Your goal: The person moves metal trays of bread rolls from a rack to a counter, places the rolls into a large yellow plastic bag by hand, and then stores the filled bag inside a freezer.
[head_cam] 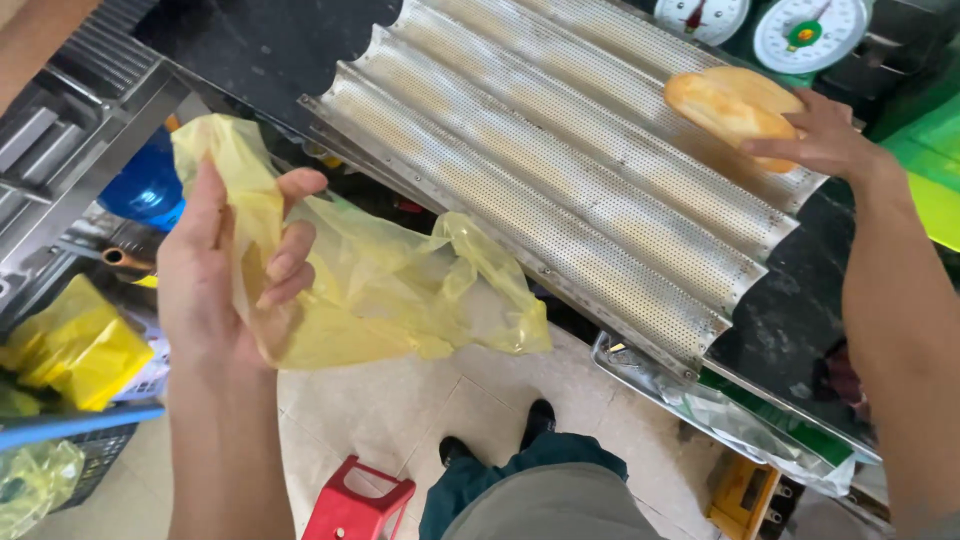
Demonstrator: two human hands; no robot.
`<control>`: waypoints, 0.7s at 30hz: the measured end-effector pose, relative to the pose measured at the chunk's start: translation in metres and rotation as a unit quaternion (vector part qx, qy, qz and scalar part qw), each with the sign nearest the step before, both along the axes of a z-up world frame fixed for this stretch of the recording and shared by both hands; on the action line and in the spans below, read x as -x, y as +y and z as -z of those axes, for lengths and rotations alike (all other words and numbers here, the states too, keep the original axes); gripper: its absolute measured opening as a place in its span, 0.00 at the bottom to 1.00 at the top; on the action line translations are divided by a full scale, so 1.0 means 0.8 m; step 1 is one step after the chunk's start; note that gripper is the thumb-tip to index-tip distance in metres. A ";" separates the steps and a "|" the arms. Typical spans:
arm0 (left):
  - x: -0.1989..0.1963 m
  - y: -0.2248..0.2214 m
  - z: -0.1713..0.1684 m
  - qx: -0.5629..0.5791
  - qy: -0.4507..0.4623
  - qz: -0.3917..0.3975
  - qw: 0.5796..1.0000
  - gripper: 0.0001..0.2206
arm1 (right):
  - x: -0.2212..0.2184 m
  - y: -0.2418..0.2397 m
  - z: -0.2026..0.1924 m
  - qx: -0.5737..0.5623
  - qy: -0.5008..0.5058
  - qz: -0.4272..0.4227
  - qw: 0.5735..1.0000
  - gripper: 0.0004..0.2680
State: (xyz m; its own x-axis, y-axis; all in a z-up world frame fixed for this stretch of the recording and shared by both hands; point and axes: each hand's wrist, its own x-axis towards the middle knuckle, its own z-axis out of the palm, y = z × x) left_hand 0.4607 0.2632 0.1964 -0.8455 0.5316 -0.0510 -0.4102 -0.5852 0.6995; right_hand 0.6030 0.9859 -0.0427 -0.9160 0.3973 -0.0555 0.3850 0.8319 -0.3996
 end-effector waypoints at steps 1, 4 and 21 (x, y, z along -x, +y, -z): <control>0.002 0.001 0.001 0.001 0.001 0.002 1.000 0.17 | 0.003 0.004 0.009 -0.065 0.006 -0.036 0.997 0.33; 0.007 0.001 0.009 -0.003 0.001 0.005 1.000 0.17 | 0.003 -0.048 -0.001 -0.181 0.004 -0.020 0.983 0.32; 0.047 -0.031 0.008 -0.044 0.007 0.052 0.998 0.23 | 0.137 -0.462 -0.032 0.598 0.021 -0.369 0.711 0.39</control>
State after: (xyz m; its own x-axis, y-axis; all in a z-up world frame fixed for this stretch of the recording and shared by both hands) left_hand 0.4233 0.2386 0.1898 -0.7856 0.6187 0.0112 -0.4622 -0.5987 0.6541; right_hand 0.4935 0.6159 -0.0173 -0.8613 -0.5010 0.0845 -0.0130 -0.1446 -0.9894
